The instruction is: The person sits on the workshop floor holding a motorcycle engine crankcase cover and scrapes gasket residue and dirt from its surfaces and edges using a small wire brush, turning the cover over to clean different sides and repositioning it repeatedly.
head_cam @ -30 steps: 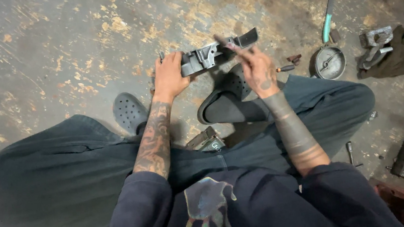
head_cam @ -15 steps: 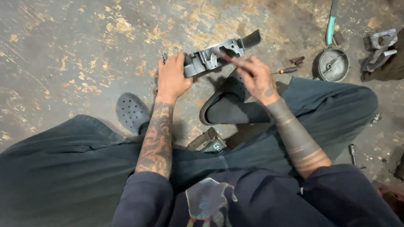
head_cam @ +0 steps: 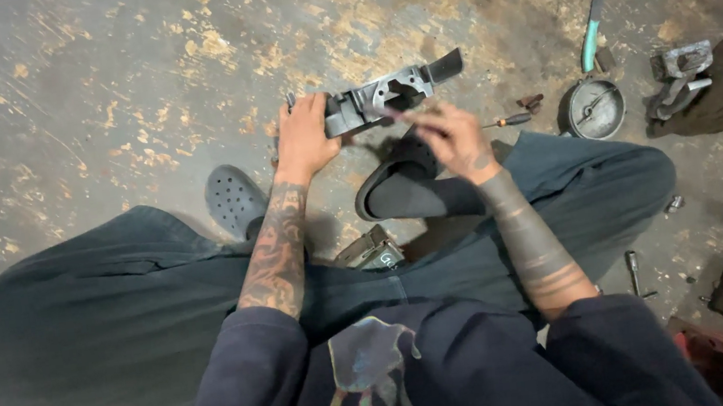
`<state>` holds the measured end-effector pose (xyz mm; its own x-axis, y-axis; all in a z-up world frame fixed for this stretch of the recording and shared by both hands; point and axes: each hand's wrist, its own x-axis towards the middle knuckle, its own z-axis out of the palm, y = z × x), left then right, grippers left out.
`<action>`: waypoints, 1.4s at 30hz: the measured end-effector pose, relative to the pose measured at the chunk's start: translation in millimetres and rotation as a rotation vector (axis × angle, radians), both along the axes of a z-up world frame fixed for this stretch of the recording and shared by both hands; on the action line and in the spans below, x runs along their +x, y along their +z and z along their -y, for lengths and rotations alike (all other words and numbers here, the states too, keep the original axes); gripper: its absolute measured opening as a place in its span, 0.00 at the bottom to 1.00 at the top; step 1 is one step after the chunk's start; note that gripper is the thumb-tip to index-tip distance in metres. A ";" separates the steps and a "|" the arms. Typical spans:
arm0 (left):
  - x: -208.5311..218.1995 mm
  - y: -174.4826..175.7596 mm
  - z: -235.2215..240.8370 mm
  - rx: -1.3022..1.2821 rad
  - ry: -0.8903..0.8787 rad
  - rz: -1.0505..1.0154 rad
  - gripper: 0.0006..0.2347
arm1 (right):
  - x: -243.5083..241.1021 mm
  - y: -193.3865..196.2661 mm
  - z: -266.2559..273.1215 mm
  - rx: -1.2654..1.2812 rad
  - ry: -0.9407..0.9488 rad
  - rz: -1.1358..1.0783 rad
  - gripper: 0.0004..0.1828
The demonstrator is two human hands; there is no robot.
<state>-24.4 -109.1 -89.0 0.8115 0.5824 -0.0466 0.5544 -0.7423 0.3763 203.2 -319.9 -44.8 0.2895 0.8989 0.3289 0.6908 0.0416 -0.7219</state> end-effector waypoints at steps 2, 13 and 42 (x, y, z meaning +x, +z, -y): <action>-1.0 -6.2 -1.9 0.015 -0.006 0.011 0.30 | -11.8 10.7 2.3 -0.015 0.078 -0.021 0.14; 20.5 57.2 16.6 0.146 -0.069 0.185 0.47 | -12.0 -17.8 -7.5 0.077 -0.134 -0.056 0.19; 39.2 17.8 18.1 0.031 -0.207 0.491 0.36 | -4.8 24.0 -4.2 -0.065 -0.092 -0.030 0.14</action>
<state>14.8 -127.2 -71.2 0.8316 0.4033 0.3818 0.1598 -0.8322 0.5309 198.4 -315.7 -20.8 0.3804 0.8875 0.2602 0.6673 -0.0686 -0.7416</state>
